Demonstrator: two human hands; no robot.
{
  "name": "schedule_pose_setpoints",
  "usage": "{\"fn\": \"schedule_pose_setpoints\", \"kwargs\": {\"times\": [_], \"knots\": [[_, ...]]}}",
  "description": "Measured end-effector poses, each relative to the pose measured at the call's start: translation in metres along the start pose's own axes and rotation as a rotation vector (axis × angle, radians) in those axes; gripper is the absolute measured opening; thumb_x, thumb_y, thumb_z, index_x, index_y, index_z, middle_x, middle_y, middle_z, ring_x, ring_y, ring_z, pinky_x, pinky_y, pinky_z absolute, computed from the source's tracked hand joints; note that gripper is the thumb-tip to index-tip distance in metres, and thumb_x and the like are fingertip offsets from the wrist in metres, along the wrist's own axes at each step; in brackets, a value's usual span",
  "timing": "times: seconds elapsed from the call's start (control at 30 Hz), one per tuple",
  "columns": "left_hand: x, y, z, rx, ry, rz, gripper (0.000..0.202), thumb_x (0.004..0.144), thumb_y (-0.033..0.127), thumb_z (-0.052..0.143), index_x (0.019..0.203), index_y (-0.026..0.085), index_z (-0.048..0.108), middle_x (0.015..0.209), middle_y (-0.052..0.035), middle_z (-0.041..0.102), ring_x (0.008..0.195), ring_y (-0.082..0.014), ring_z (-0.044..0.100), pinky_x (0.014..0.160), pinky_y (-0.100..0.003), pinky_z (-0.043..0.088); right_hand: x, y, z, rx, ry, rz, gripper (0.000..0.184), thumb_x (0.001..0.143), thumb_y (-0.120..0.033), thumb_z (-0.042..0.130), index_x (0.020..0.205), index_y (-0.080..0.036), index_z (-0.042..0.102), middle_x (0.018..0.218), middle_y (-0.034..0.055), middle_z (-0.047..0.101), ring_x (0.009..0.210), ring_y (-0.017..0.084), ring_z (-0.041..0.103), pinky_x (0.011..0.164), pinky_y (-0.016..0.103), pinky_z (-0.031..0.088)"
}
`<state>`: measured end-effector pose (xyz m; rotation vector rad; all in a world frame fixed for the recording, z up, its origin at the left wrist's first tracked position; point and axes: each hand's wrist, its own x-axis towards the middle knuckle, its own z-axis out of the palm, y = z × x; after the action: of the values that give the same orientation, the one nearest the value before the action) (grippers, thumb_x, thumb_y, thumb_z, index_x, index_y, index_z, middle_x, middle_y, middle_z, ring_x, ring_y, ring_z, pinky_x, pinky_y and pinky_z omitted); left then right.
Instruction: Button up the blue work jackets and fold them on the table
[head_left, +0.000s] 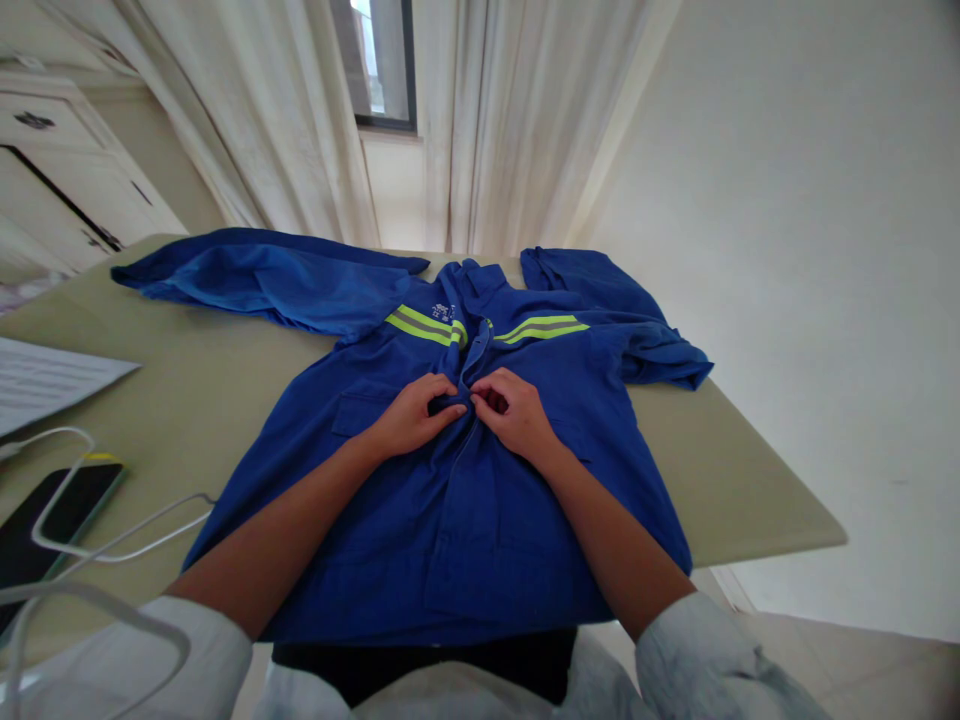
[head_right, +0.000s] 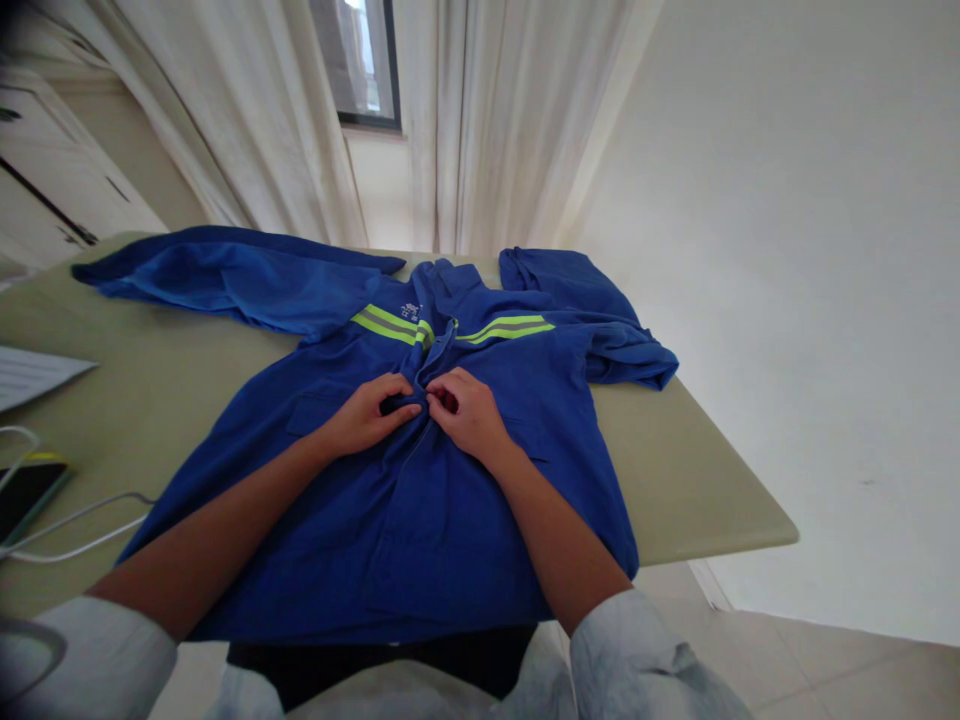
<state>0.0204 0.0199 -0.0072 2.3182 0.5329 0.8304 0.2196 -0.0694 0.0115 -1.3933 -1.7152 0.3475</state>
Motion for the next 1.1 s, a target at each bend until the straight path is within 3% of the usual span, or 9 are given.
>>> {"fn": "schedule_pose_setpoints", "kwargs": {"times": [0.37, 0.7, 0.83, 0.93, 1.1], "knots": [[0.000, -0.001, 0.000, 0.027, -0.041, 0.004, 0.018, 0.100, 0.038, 0.064, 0.092, 0.021, 0.066, 0.088, -0.0021, 0.067, 0.086, -0.0203, 0.060, 0.080, -0.034, 0.045, -0.002, 0.004, 0.000, -0.055, -0.031, -0.058, 0.014, 0.095, -0.025, 0.062, 0.100, -0.019, 0.074, 0.085, 0.0031, 0.063, 0.071, 0.015, 0.057, 0.070, 0.028, 0.046], [0.000, 0.006, -0.002, 0.119, -0.055, 0.135, 0.018, 0.105, 0.032, 0.056, 0.099, 0.019, 0.066, 0.094, -0.0046, 0.068, 0.089, -0.0203, 0.060, 0.086, -0.037, 0.045, 0.001, 0.004, 0.001, 0.000, -0.084, -0.059, 0.004, 0.087, -0.018, 0.059, 0.084, -0.021, 0.059, 0.077, -0.0010, 0.052, 0.067, 0.014, 0.050, 0.066, 0.027, 0.039], [-0.001, 0.003, -0.004, 0.276, -0.050, 0.158, 0.017, 0.105, 0.033, 0.058, 0.103, 0.020, 0.069, 0.098, -0.0049, 0.071, 0.090, -0.0209, 0.061, 0.081, -0.036, 0.043, 0.001, 0.003, 0.002, -0.047, -0.098, -0.044, 0.005, 0.084, -0.016, 0.057, 0.082, -0.021, 0.056, 0.078, -0.0009, 0.051, 0.068, 0.014, 0.048, 0.066, 0.027, 0.037], [-0.001, 0.004, -0.008, 0.431, -0.022, 0.203, 0.017, 0.104, 0.034, 0.060, 0.105, 0.021, 0.070, 0.099, -0.0045, 0.073, 0.091, -0.0220, 0.061, 0.083, -0.038, 0.041, 0.001, 0.002, 0.003, -0.001, -0.110, 0.003, 0.003, 0.082, -0.018, 0.057, 0.080, -0.021, 0.057, 0.076, -0.0014, 0.051, 0.067, 0.014, 0.048, 0.065, 0.027, 0.036], [-0.002, 0.009, -0.012, 0.581, 0.094, 0.342, 0.017, 0.105, 0.033, 0.060, 0.105, 0.020, 0.071, 0.096, -0.0045, 0.075, 0.093, -0.0217, 0.063, 0.087, -0.039, 0.043, 0.003, 0.003, 0.004, 0.243, -0.179, 0.206, 0.011, 0.082, -0.031, 0.058, 0.079, -0.020, 0.057, 0.069, -0.0036, 0.049, 0.062, 0.012, 0.043, 0.059, 0.026, 0.034]]}}
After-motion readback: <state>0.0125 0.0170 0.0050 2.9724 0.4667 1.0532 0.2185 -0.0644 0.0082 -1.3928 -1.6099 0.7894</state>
